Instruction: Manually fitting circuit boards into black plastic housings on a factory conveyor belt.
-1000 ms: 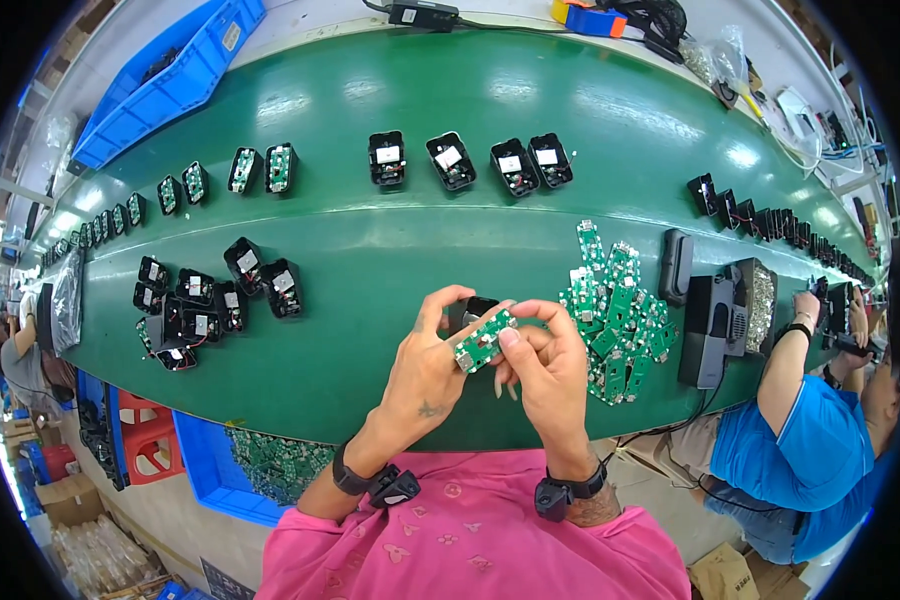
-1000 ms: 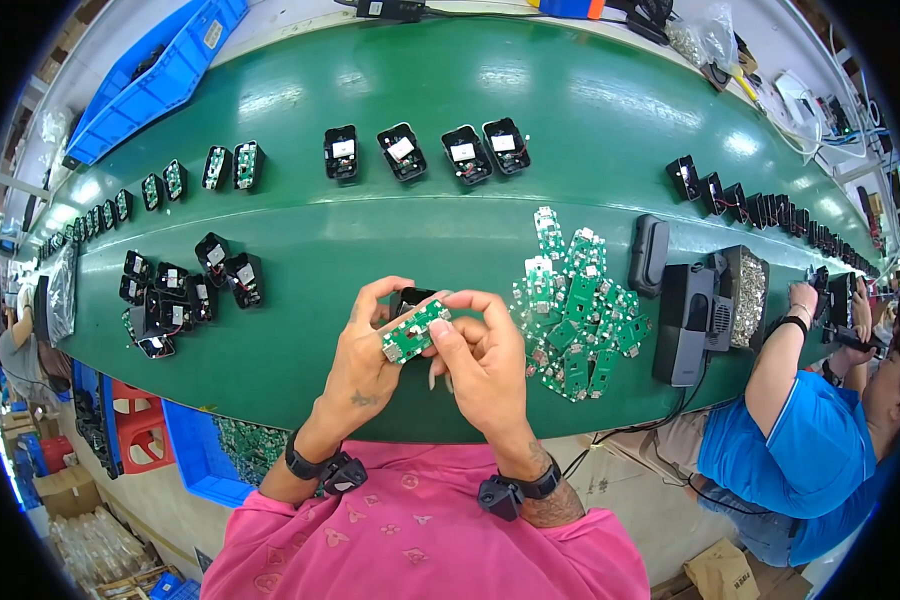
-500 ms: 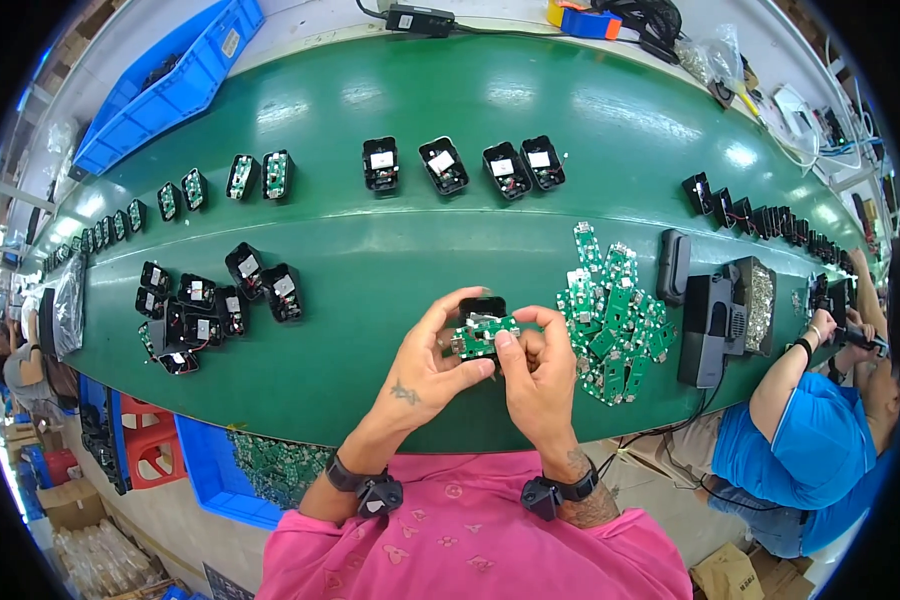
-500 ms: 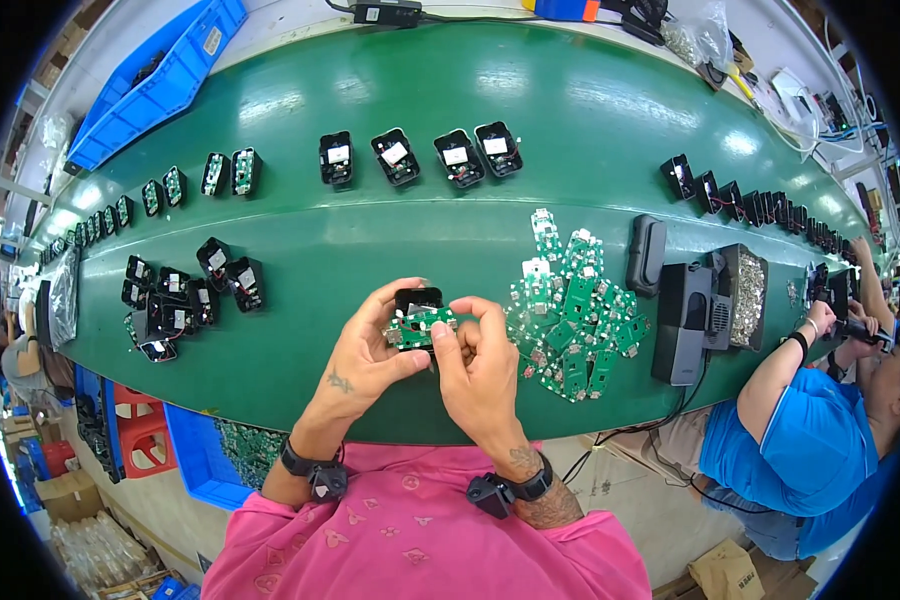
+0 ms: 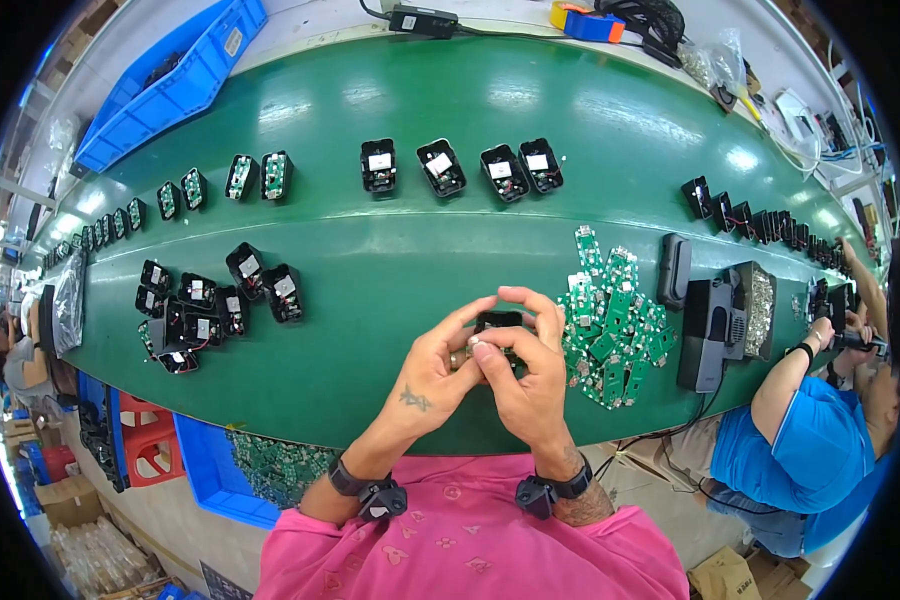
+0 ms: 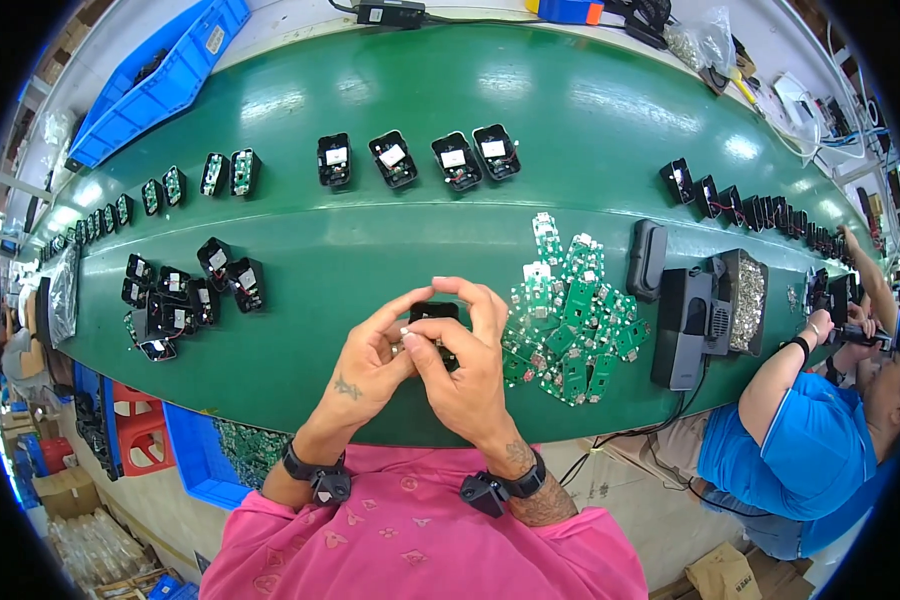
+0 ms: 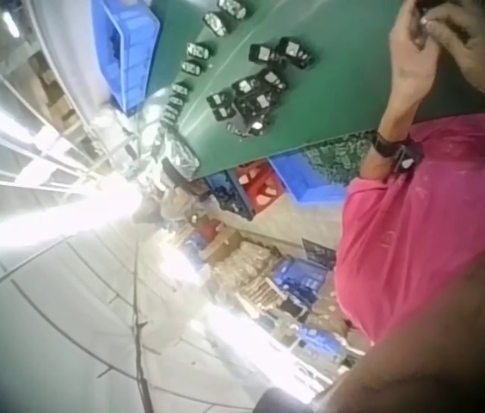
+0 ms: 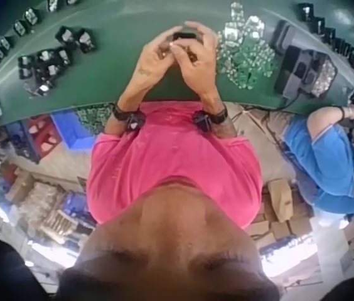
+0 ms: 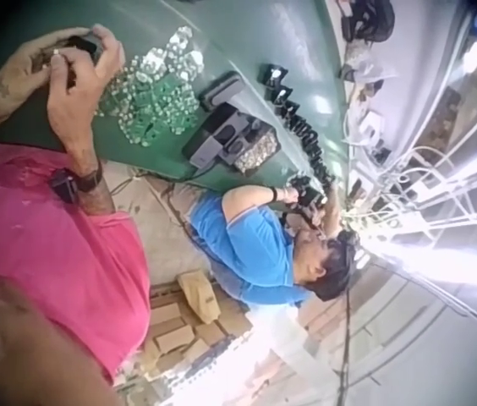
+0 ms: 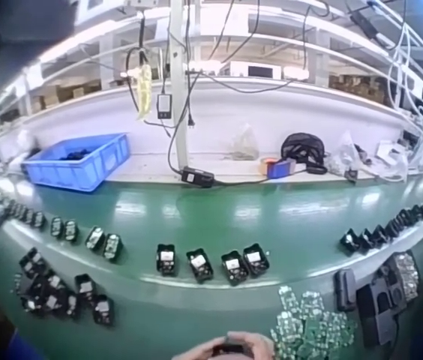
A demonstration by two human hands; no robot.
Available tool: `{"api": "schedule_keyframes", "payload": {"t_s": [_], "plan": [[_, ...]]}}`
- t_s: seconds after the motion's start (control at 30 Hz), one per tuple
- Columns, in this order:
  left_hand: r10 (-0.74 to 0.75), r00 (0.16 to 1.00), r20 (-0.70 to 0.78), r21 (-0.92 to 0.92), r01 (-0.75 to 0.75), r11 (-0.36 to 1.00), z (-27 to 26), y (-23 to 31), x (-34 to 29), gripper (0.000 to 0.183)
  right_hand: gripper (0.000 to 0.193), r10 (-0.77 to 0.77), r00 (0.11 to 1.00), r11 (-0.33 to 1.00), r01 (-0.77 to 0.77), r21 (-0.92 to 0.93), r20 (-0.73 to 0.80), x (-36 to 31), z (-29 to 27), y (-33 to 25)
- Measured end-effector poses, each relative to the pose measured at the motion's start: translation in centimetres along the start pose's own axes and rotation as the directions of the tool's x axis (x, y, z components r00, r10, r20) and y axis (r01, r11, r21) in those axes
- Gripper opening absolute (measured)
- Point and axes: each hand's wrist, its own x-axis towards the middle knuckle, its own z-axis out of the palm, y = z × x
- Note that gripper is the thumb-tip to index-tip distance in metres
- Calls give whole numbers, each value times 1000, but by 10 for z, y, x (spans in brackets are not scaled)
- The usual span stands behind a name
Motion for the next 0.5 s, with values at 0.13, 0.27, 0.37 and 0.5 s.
{"api": "schedule_keyframes", "payload": {"t_s": [0.13, 0.27, 0.37, 0.5], "plan": [[-33, 997, -64, -128, 24, 992, 8, 10, -1, 55, 10, 158, 977, 960, -118, 255, -140, -6, 5, 2], [203, 969, -143, 70, -194, 978, 10, 12, -7, 57, 9, 65, 974, 996, -51, 72, -217, -10, 4, -6], [291, 940, -177, 249, -243, 937, 10, 23, -11, 56, 8, -64, 985, 998, 64, -6, -161, 0, -6, -11], [300, 942, -150, 424, -213, 880, 11, 35, -14, 57, 8, -140, 990, 990, 140, 7, -10, 14, -17, -16]]}}
